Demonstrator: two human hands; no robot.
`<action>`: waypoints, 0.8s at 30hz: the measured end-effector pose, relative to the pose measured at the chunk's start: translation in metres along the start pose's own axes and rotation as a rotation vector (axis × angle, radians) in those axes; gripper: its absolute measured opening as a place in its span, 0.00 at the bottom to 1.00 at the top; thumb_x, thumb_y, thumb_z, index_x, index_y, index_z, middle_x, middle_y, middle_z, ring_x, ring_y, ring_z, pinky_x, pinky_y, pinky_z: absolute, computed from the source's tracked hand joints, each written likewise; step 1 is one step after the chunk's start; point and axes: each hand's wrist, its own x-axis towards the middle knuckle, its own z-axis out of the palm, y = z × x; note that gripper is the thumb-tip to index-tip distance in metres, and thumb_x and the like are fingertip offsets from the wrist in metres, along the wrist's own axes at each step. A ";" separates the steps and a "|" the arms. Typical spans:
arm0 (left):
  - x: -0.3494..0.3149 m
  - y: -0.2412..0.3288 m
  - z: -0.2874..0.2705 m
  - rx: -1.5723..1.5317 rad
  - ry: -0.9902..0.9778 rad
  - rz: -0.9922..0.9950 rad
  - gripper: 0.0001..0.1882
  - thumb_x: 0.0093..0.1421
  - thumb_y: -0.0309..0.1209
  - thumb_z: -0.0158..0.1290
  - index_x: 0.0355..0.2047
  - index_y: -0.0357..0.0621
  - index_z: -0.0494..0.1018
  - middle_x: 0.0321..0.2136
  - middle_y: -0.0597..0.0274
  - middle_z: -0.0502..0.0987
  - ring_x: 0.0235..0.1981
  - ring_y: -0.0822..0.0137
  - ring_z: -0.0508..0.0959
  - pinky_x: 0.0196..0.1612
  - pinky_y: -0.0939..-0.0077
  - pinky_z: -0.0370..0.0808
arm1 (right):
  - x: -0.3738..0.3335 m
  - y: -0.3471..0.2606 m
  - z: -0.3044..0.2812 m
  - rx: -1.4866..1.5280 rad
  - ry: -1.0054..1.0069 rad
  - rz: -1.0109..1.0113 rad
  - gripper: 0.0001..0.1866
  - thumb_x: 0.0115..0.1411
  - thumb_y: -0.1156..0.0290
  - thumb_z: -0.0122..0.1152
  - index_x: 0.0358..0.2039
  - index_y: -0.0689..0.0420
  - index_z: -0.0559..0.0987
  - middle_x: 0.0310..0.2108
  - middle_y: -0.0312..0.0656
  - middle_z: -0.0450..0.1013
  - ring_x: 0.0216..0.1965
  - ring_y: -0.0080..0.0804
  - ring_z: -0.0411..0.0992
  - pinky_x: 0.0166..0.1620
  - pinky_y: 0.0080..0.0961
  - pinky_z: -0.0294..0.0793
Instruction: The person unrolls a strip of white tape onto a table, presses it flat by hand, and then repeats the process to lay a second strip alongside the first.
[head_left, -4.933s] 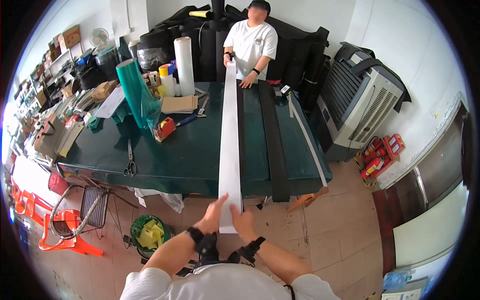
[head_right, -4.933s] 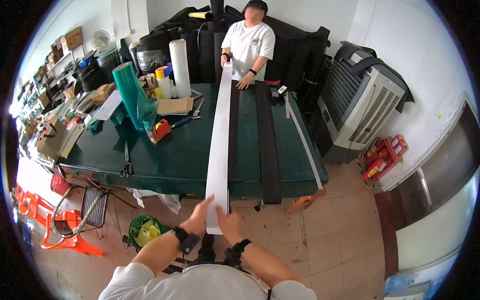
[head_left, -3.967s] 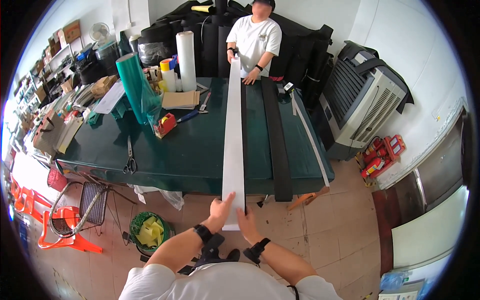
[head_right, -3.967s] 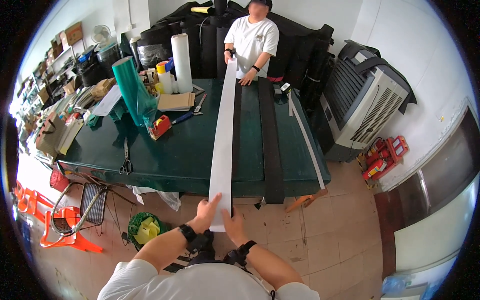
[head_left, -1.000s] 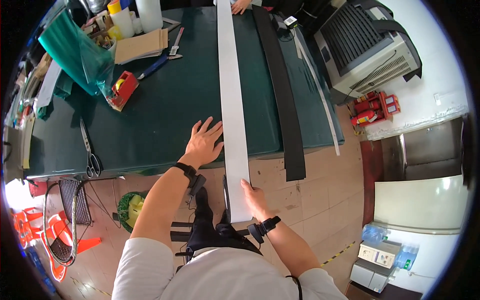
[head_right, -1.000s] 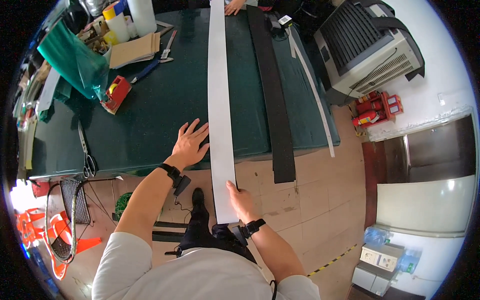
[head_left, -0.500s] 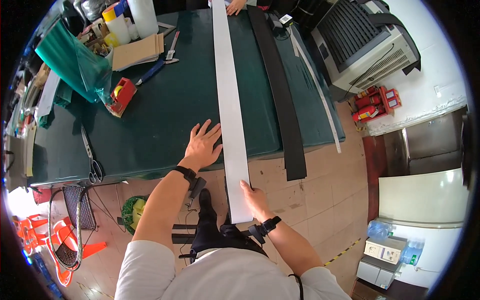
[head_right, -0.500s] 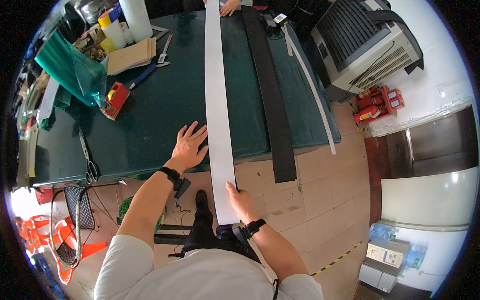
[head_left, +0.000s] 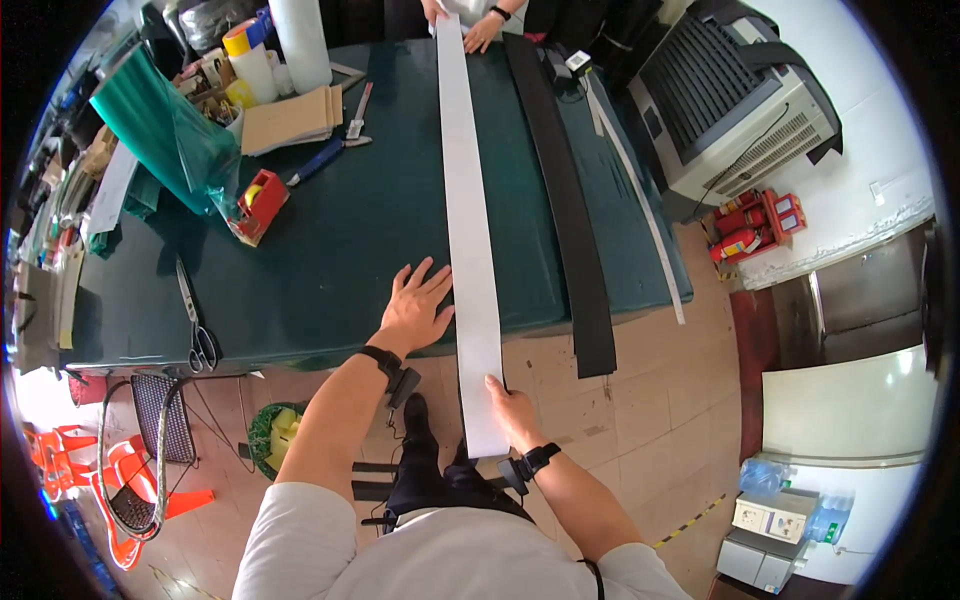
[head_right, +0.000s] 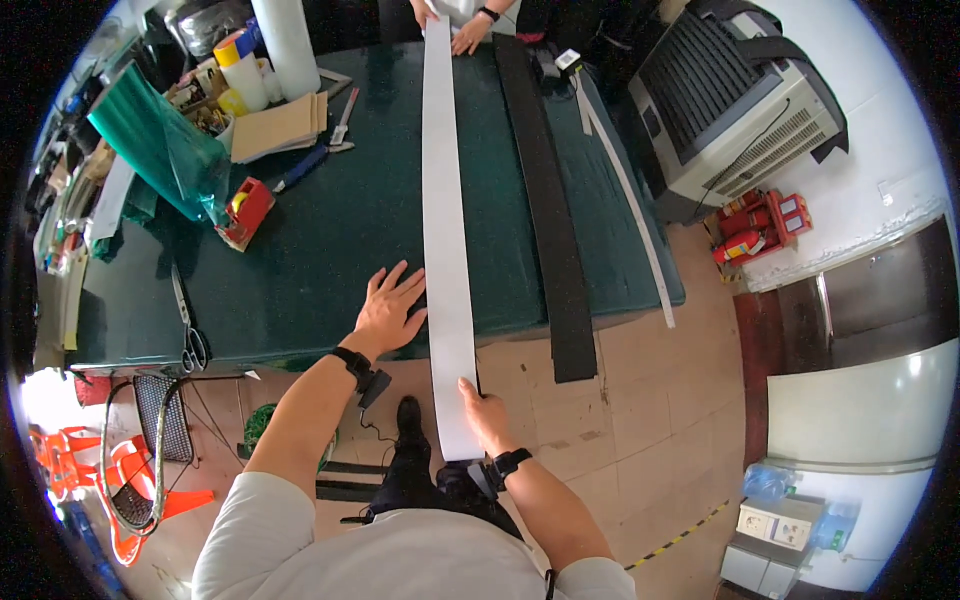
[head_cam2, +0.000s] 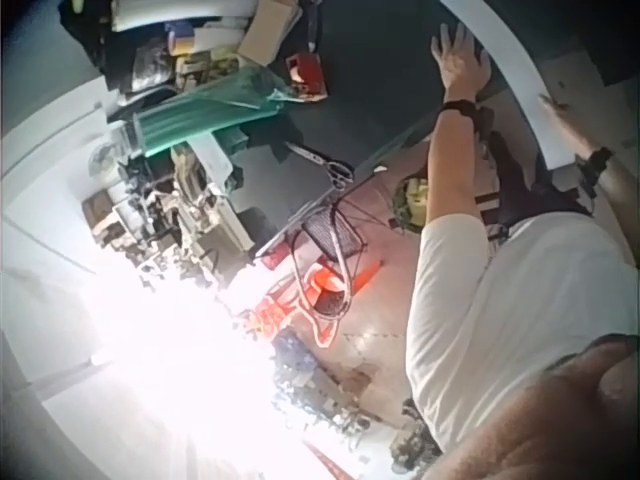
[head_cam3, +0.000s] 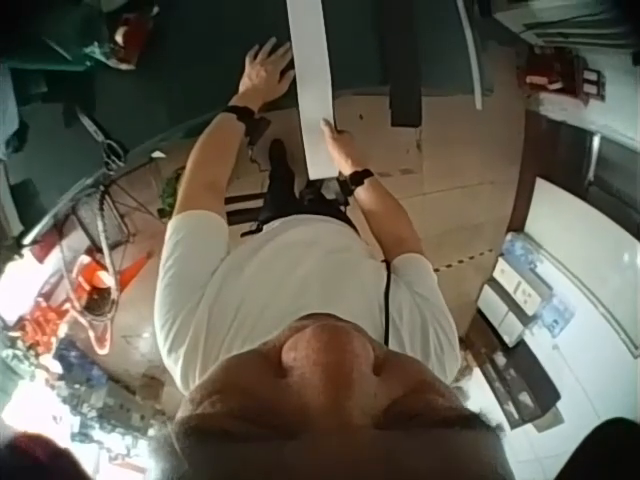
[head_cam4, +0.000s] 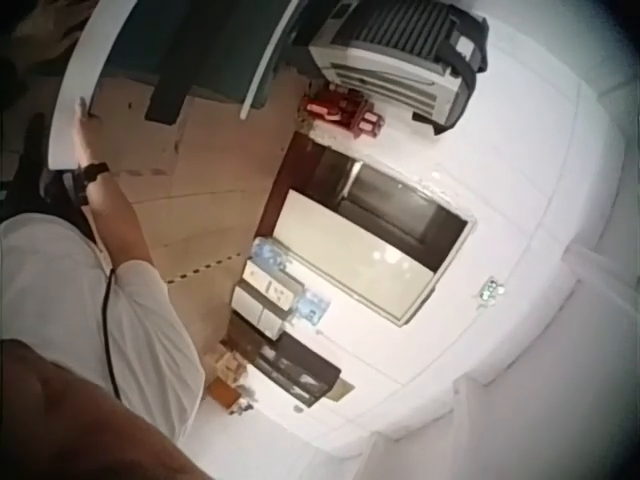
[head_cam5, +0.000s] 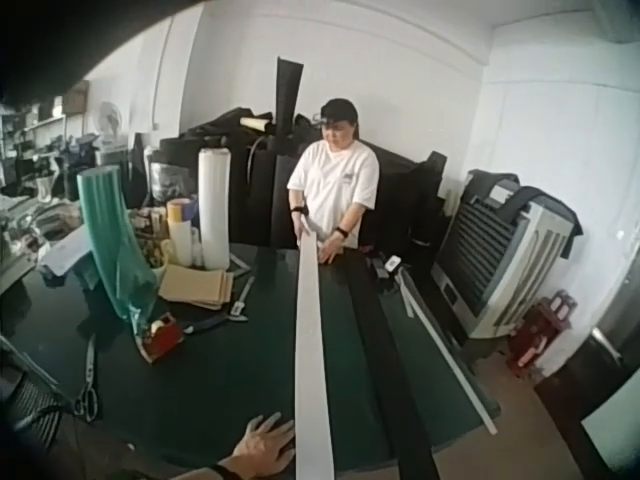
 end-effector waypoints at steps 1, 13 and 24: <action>-0.001 0.000 0.001 -0.014 0.013 0.005 0.30 0.61 0.38 0.53 0.63 0.47 0.66 0.63 0.59 0.68 0.69 0.52 0.58 0.69 0.47 0.50 | -0.001 -0.001 0.000 -0.014 0.004 0.014 0.36 0.58 0.39 0.61 0.22 0.68 0.76 0.17 0.38 0.68 0.20 0.24 0.65 0.24 0.29 0.65; 0.013 0.074 0.018 0.053 0.035 0.003 0.34 0.65 0.44 0.48 0.66 0.39 0.59 0.67 0.44 0.58 0.70 0.45 0.53 0.70 0.50 0.49 | 0.018 0.022 0.006 -0.072 0.061 -0.063 0.42 0.55 0.34 0.60 0.23 0.72 0.78 0.21 0.51 0.75 0.27 0.42 0.75 0.32 0.39 0.72; 0.035 0.089 0.049 0.044 -0.041 -0.077 0.35 0.69 0.48 0.38 0.69 0.38 0.52 0.70 0.44 0.51 0.71 0.45 0.48 0.72 0.51 0.42 | 0.012 0.014 0.008 0.000 0.064 -0.069 0.37 0.56 0.40 0.63 0.22 0.70 0.76 0.20 0.45 0.74 0.24 0.32 0.71 0.31 0.34 0.70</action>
